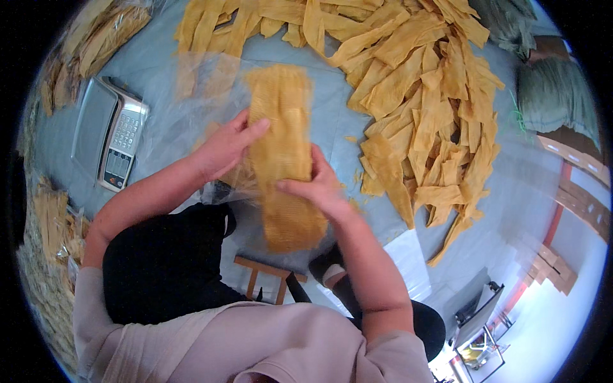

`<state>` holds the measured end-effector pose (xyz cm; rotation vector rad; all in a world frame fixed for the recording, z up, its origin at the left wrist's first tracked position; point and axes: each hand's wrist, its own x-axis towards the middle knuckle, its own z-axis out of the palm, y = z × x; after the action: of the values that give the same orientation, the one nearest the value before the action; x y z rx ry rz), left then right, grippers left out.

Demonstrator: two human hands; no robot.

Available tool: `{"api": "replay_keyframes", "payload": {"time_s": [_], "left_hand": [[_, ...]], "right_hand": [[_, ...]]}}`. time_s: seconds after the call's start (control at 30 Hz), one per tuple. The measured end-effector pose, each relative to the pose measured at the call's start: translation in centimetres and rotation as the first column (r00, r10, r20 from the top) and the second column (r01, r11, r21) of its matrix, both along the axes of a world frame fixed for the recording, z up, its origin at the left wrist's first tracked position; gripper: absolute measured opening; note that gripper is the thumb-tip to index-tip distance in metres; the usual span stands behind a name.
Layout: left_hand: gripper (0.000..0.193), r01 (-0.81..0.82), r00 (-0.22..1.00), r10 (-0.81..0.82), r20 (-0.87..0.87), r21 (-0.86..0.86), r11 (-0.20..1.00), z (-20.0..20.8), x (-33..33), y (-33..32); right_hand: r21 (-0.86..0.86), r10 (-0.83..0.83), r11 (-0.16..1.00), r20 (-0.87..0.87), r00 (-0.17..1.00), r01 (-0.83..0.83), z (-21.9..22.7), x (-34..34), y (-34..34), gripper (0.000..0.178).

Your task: The person gathers yellow dried food strips from a table and places them into a clear plastic bag. They repeatedly add more strips, adjust the contents, and occasionally place the bag on a digital scale to check weight before continuing to fill it.

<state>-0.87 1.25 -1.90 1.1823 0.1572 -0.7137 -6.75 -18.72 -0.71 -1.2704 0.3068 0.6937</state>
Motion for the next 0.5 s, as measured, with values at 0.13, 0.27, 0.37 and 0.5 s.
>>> {"api": "replay_keyframes", "payload": {"time_s": [0.13, 0.27, 0.37, 0.5], "left_hand": [[0.069, 0.126, 0.66, -0.529, 0.534, 0.615, 0.778, -1.7, -1.1, 2.1], [0.073, 0.134, 0.358, -0.779, 0.514, 0.798, 0.588, -3.0, -2.5, 2.7], [0.075, 0.316, 0.38, -0.873, 0.305, 0.844, 0.433, -2.5, -2.8, 3.2], [0.069, 0.284, 0.629, -0.725, 0.281, 0.785, 0.551, -3.1, -2.8, 4.0]], "right_hand": [[-0.126, -0.081, 0.989, -0.012, 0.997, 0.079, -1.8, -0.3, -5.5, 0.08], [-0.202, -0.202, 0.963, -0.108, 0.974, 0.177, -3.8, -1.0, -8.5, 0.072], [-0.32, -0.068, 0.948, -0.177, 0.982, 0.008, -5.6, -2.2, -11.9, 0.07], [-0.524, 0.38, 0.705, -0.288, 0.879, -0.477, -3.8, -2.4, -11.1, 0.071]]}}
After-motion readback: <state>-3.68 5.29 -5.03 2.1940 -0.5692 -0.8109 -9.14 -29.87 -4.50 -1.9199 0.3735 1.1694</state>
